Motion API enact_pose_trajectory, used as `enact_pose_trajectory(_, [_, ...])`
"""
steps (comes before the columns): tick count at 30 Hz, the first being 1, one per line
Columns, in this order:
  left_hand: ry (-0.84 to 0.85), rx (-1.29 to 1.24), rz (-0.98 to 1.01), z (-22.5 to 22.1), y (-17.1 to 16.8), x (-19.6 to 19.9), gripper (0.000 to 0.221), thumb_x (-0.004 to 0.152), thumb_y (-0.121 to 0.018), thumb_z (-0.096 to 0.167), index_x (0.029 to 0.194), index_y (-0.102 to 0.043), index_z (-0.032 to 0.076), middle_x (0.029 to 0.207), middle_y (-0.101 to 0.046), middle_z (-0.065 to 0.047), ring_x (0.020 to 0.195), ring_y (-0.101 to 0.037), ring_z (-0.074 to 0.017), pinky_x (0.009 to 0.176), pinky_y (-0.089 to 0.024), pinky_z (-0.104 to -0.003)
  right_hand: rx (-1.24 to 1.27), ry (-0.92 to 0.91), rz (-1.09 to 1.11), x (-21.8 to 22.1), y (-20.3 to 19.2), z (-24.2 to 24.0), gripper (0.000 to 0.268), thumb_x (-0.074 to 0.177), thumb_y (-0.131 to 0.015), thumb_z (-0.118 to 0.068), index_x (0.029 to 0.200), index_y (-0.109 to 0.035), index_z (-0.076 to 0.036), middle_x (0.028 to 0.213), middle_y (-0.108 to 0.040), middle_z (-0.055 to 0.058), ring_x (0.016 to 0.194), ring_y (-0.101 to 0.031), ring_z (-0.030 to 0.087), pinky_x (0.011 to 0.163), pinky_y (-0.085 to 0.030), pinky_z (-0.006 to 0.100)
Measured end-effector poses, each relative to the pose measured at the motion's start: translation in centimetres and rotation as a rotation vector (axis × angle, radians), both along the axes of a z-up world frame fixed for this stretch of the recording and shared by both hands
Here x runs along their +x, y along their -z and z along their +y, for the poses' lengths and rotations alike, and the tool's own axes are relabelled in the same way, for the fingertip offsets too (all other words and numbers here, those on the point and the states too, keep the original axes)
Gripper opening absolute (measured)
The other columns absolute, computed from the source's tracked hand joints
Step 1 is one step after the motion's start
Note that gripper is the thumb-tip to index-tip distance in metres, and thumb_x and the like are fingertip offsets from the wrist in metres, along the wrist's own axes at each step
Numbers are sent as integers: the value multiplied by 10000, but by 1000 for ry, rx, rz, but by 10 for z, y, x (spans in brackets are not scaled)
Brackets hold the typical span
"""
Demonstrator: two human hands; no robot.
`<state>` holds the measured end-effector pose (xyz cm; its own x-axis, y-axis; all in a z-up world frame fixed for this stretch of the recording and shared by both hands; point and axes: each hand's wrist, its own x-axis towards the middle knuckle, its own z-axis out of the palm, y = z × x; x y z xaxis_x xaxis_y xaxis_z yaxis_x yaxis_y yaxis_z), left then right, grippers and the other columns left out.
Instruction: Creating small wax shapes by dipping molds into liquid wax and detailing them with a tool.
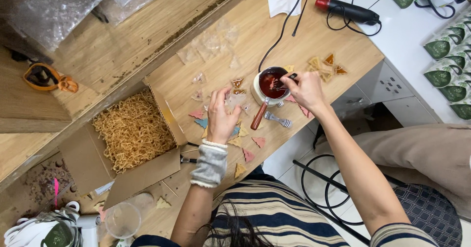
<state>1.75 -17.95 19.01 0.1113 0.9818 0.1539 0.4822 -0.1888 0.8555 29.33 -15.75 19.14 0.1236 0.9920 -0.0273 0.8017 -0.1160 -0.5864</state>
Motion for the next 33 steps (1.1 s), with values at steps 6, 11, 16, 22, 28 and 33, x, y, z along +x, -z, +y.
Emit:
enact_pose_trajectory(6, [10,2,-7,-3,4,-2,515,799,-740,78,1282,-572,17,1162,-601,-168,1060,-629,-347,895,-517,-416,277,-151,-43,7,15,2,191,945,-740,-223,941,-828,-54,574,-705,93,469,-634,195,672,-484,384])
enact_pose_trajectory(11, [19,8,-11,-2,4,-3,511,806,-735,74,1287,-572,17,1161,-603,-168,1066,-628,-346,908,-517,-418,62,-15,38,3,6,7,218,939,-737,-257,965,-809,-54,580,-673,142,459,-628,219,511,-472,349])
enact_pose_trajectory(16, [27,62,-21,-2,2,-3,519,803,-741,67,1291,-572,15,1148,-602,-165,1049,-631,-344,898,-519,-416,108,-60,13,-5,-7,7,209,943,-719,-236,985,-817,-57,596,-666,157,468,-629,210,499,-458,337])
enact_pose_trajectory(22, [11,-113,-13,-4,-9,-4,531,791,-719,71,1301,-576,32,1126,-589,-149,847,-627,-288,763,-533,-378,164,-46,-60,12,13,13,233,984,-689,-287,954,-819,-96,550,-673,67,442,-597,172,623,-482,358])
enact_pose_trajectory(28, [13,-63,17,-3,4,-2,515,810,-738,85,1296,-579,27,1126,-600,-156,921,-635,-322,841,-522,-407,-11,-128,-101,-2,-6,7,208,936,-721,-279,960,-860,-127,439,-611,133,424,-573,247,1055,-289,534])
enact_pose_trajectory(33, [27,-20,11,-4,2,-3,520,802,-738,84,1290,-574,14,1149,-603,-169,1048,-629,-352,911,-510,-417,85,-80,-166,6,-6,9,215,976,-697,-282,981,-836,-117,568,-648,110,523,-589,281,817,-445,466])
